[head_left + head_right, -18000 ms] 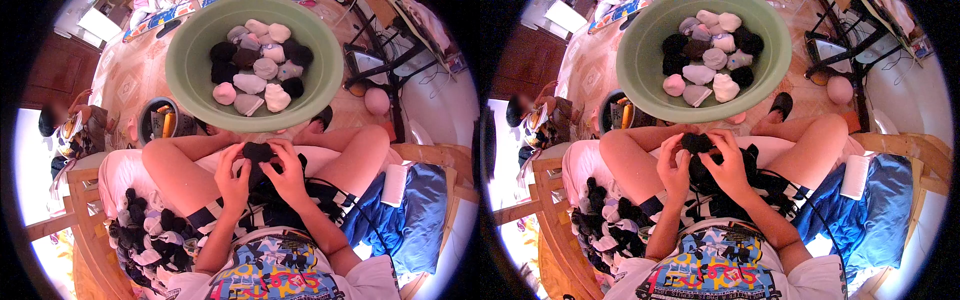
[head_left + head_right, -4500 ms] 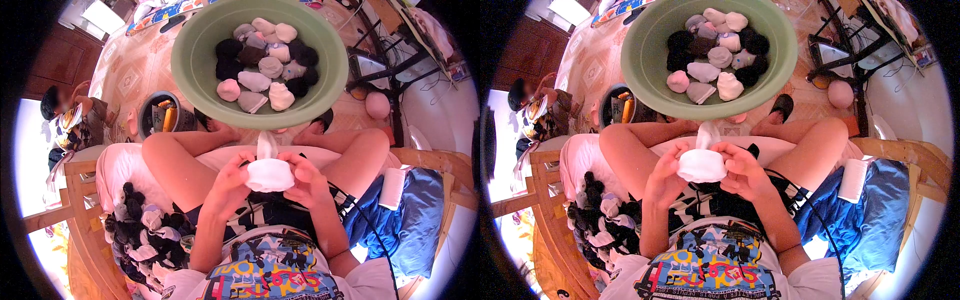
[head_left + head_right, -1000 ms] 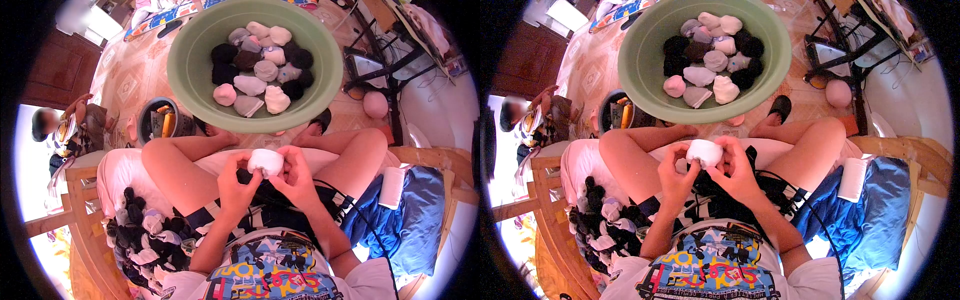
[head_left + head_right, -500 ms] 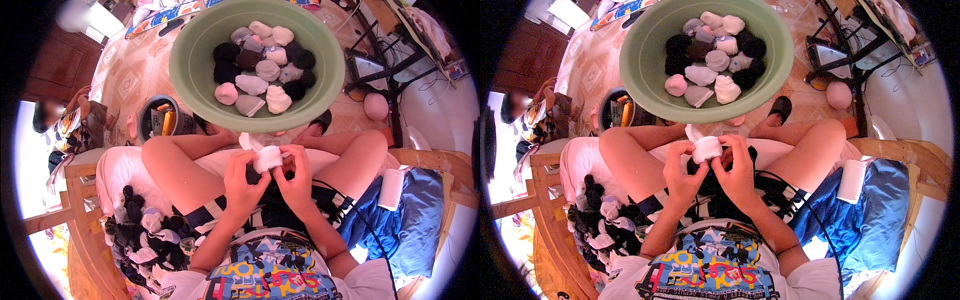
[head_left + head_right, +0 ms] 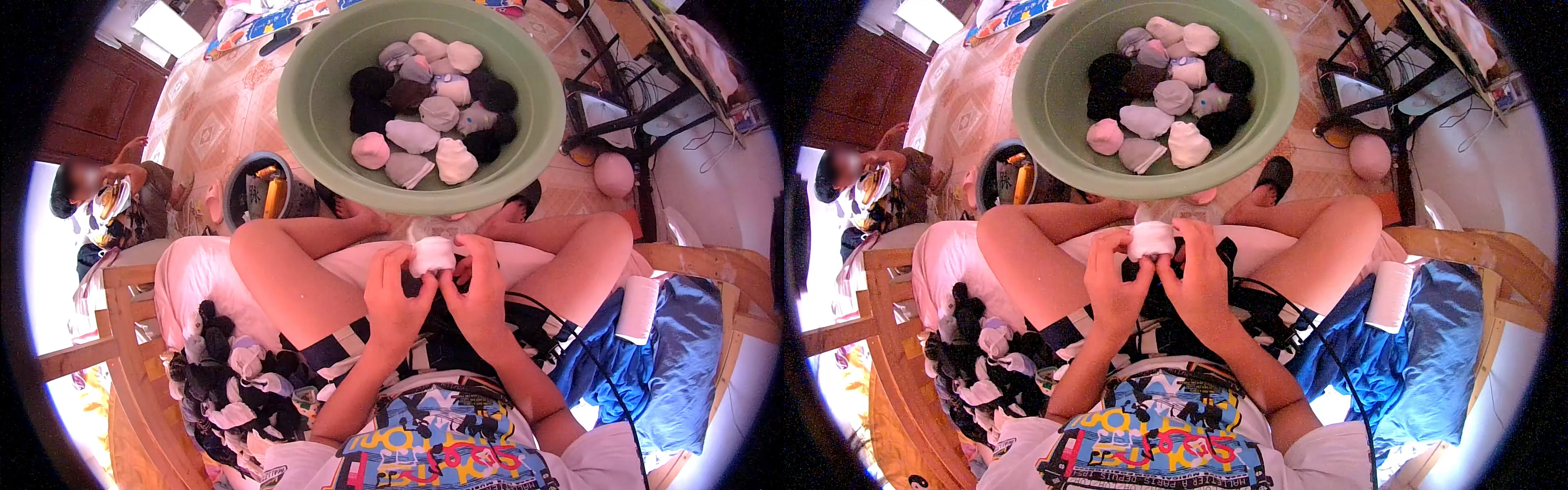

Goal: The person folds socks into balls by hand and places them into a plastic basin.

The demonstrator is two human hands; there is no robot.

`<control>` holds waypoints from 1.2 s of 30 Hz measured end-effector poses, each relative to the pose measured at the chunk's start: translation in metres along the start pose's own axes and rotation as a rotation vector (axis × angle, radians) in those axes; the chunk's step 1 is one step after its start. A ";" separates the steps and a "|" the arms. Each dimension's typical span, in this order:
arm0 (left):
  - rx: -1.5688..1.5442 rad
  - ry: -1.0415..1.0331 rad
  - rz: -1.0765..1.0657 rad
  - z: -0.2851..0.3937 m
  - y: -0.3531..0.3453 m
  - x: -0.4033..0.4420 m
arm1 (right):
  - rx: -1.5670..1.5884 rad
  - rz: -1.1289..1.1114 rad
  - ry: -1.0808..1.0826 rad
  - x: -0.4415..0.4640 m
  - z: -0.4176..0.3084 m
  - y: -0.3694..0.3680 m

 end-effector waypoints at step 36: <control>-1.627 0.813 -0.597 -0.029 -0.036 -0.016 | 1.694 -0.243 -0.895 -0.018 0.038 -0.032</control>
Point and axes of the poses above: each hand's wrist, its own x-axis towards the middle knuckle, its own y-axis out of the back of the hand, z = x × y, the point moved 8 cm from there along x, towards the middle knuckle, and after that the axes turned 12 degrees about x, right-handed, at the moved point
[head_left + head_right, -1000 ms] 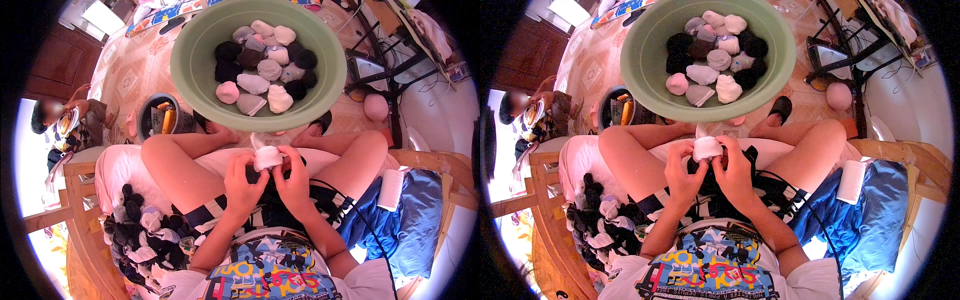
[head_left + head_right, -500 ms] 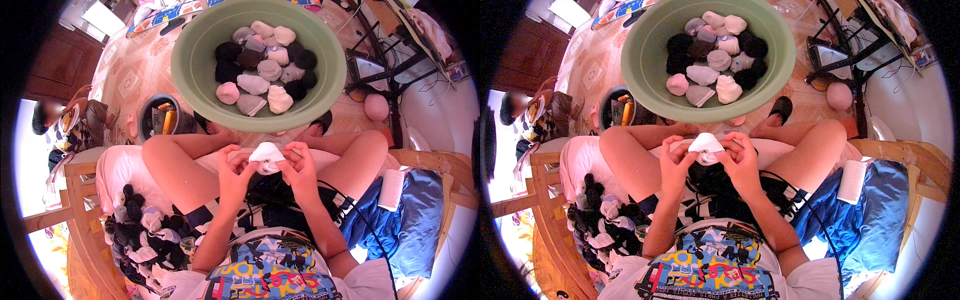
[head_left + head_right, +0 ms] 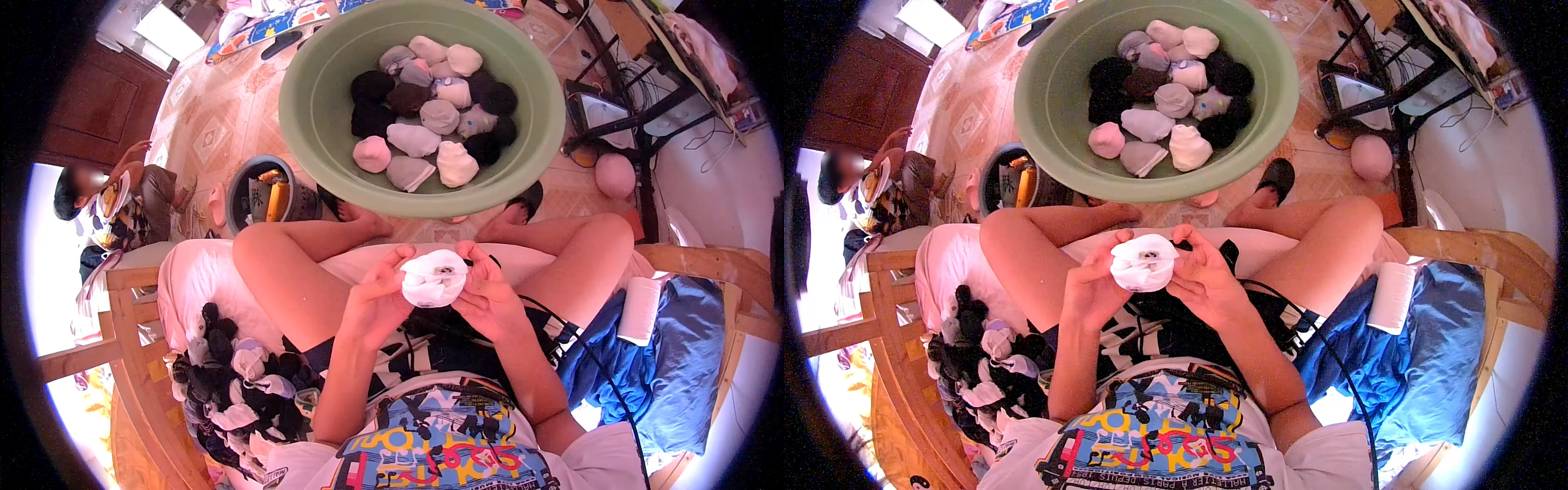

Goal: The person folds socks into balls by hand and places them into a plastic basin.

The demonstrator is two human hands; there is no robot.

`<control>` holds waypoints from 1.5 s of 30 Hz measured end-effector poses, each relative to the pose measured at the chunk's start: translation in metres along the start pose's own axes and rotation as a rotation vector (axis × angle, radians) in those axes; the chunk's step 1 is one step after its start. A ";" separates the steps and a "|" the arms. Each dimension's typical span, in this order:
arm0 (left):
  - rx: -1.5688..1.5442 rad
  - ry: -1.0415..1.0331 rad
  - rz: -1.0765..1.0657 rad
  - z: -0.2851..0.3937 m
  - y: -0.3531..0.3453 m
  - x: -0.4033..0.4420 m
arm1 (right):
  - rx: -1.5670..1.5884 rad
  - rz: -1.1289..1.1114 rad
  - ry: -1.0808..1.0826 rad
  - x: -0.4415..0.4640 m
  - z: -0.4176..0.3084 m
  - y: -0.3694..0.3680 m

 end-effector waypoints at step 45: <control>1.204 -0.440 0.427 0.013 0.003 -0.001 | -1.246 0.096 0.211 0.004 -0.017 -0.001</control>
Point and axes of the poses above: each hand's wrist, its own x-axis towards the middle knuckle, its own y-axis out of the back of the hand, z = x × y, the point moved 8 cm from there along x, towards the middle knuckle, and after that the axes turned 12 degrees about x, right-handed, at the moved point
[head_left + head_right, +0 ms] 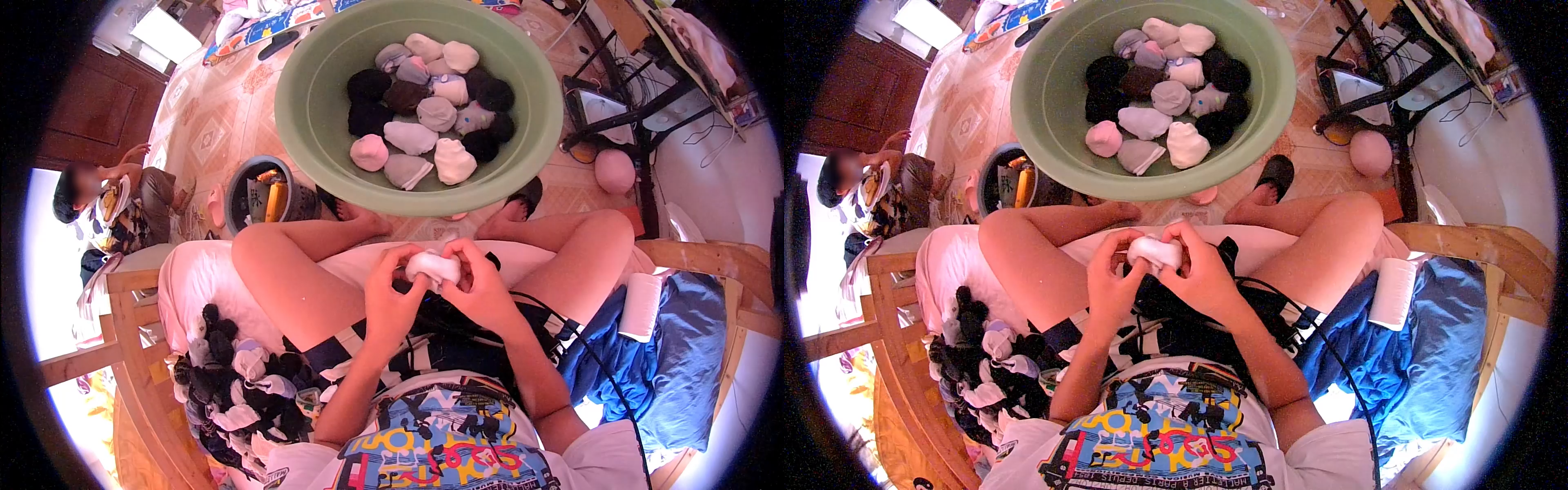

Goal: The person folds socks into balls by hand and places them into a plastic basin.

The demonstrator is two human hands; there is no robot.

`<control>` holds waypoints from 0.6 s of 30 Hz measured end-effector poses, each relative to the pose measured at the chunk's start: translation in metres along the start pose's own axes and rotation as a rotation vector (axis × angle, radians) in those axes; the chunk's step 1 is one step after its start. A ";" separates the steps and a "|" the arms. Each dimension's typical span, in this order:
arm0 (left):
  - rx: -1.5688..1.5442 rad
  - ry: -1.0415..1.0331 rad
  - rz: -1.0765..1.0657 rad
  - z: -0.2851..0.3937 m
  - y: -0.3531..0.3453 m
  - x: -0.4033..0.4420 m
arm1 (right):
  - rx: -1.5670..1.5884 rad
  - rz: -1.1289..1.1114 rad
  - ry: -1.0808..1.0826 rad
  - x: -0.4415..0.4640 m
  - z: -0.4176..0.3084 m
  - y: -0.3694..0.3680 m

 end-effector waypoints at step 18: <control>0.265 -0.220 0.171 0.030 0.004 -0.005 | -0.479 0.403 0.275 -0.010 -0.030 0.008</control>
Point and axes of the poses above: each hand's wrist, its own x-axis towards the middle knuckle, its own y-axis out of the back of the hand, z = x × y, the point moved 8 cm from there along x, towards the middle knuckle, and after that the axes turned 12 degrees about x, right-handed, at the moved point
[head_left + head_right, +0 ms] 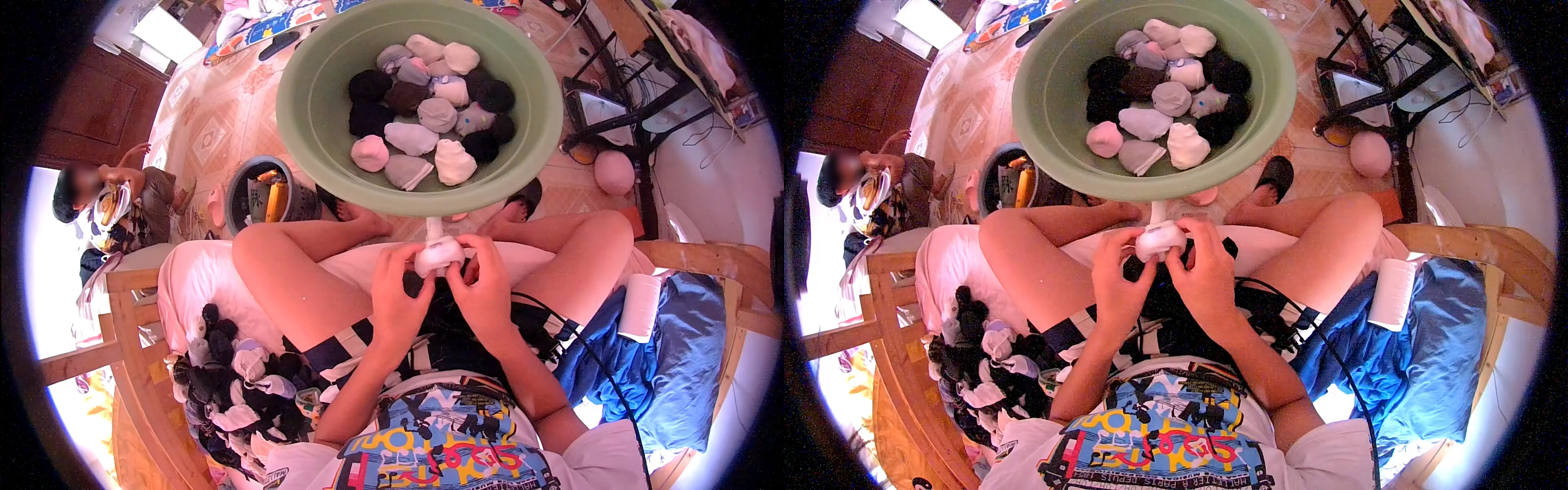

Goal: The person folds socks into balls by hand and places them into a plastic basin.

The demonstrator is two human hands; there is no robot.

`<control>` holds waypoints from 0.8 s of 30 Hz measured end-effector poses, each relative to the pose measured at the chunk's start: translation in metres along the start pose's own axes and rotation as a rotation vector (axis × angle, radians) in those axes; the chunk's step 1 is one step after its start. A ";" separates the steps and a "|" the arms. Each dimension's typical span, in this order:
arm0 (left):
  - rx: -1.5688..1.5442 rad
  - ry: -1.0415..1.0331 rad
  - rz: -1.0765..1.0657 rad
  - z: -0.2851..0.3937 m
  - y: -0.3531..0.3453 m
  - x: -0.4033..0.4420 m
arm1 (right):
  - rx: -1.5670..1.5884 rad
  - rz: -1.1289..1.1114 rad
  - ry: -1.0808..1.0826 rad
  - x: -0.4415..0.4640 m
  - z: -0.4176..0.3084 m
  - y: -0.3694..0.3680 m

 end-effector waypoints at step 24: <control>-1.050 0.668 -0.376 -0.050 -0.031 -0.013 | 0.896 0.013 -0.429 -0.002 0.039 -0.006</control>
Point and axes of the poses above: each hand's wrist, its own x-axis towards the middle knuckle, its own y-axis out of the back of the hand, z = x × y, the point moved 8 cm from there along x, towards the middle knuckle, and after that the axes turned 12 degrees about x, right-handed, at the moved point
